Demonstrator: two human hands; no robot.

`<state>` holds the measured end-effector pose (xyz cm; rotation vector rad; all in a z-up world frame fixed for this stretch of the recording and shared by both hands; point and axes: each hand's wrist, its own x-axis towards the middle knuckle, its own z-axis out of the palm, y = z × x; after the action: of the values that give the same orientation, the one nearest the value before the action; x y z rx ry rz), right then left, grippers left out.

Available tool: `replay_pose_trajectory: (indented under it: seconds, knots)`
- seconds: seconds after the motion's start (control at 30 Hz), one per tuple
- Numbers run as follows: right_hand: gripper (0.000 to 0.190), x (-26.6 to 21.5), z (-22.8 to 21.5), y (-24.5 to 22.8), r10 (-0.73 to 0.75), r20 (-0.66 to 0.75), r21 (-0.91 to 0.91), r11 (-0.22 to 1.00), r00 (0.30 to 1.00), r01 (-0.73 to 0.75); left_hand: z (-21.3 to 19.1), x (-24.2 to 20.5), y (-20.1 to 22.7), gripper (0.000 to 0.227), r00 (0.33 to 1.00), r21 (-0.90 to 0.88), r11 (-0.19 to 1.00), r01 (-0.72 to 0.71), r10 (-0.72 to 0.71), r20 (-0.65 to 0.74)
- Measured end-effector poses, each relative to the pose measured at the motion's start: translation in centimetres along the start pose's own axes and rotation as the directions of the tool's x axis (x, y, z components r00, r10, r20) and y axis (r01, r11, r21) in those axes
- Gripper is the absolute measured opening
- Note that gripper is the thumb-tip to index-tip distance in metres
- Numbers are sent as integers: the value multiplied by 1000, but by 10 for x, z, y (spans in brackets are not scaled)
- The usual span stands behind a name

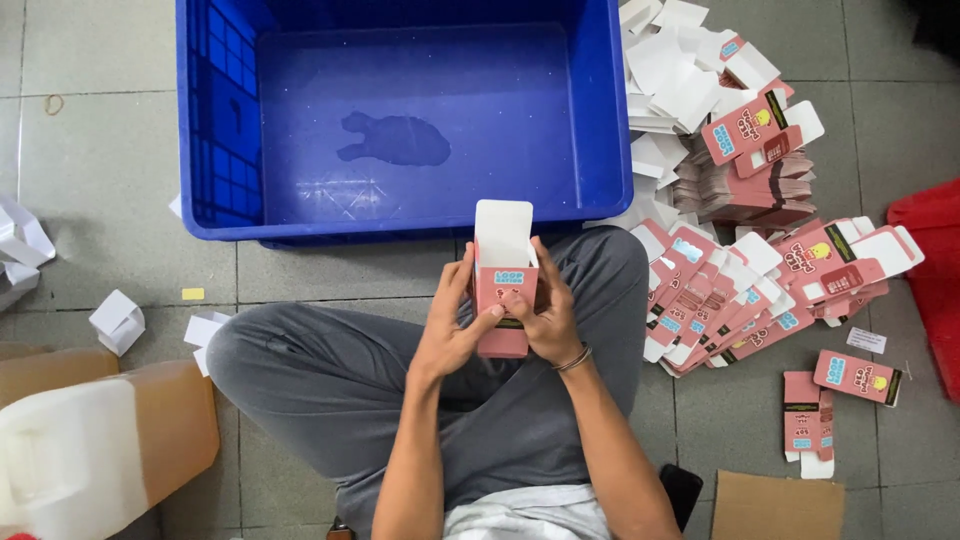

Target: Folding flat cardboard templates into small boxes and placing them into a blue plastic bin.

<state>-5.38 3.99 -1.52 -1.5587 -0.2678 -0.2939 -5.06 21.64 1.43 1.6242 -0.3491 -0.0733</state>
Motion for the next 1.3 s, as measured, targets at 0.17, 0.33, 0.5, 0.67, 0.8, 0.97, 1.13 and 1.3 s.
replay_pose_trajectory:
  seconds: [0.17, 0.33, 0.5, 0.67, 0.8, 0.97, 1.13, 1.3]
  knots:
    - [82, -1, 0, 10, -44, -37, 78, 996, 998, 47, -8, -1, 10, 83, 999, -89, 995, -50, 48, -21]
    - [81, -6, -5, 9, -30, -27, 95, 995, 999, 32, -11, -2, 6, 81, 998, -181, 982, -60, 61, 1]
    - [61, -8, -13, 6, 9, 25, 26, 1000, 1000, -9, -13, -6, 6, 64, 998, -225, 973, -55, 62, 22]
    - [51, 5, -17, -22, 4, 107, -63, 998, 994, 3, -13, -3, 4, 53, 997, -210, 977, -47, 57, 42]
    - [58, 8, -24, -30, 56, 165, -34, 998, 985, -51, -12, -5, 0, 45, 999, -221, 974, -40, 45, 14]
    - [69, 10, -24, -30, 72, 165, 35, 996, 984, -79, -9, -5, 5, 38, 998, -234, 971, -52, 44, -40]
    - [77, 6, -22, -18, 73, 132, 172, 980, 989, -95, -5, -3, 23, 48, 992, -206, 973, -102, 85, -89]
    - [62, 8, -19, -35, -65, 119, 103, 993, 991, 53, -9, 3, 44, 49, 966, -99, 965, -241, 229, -123]
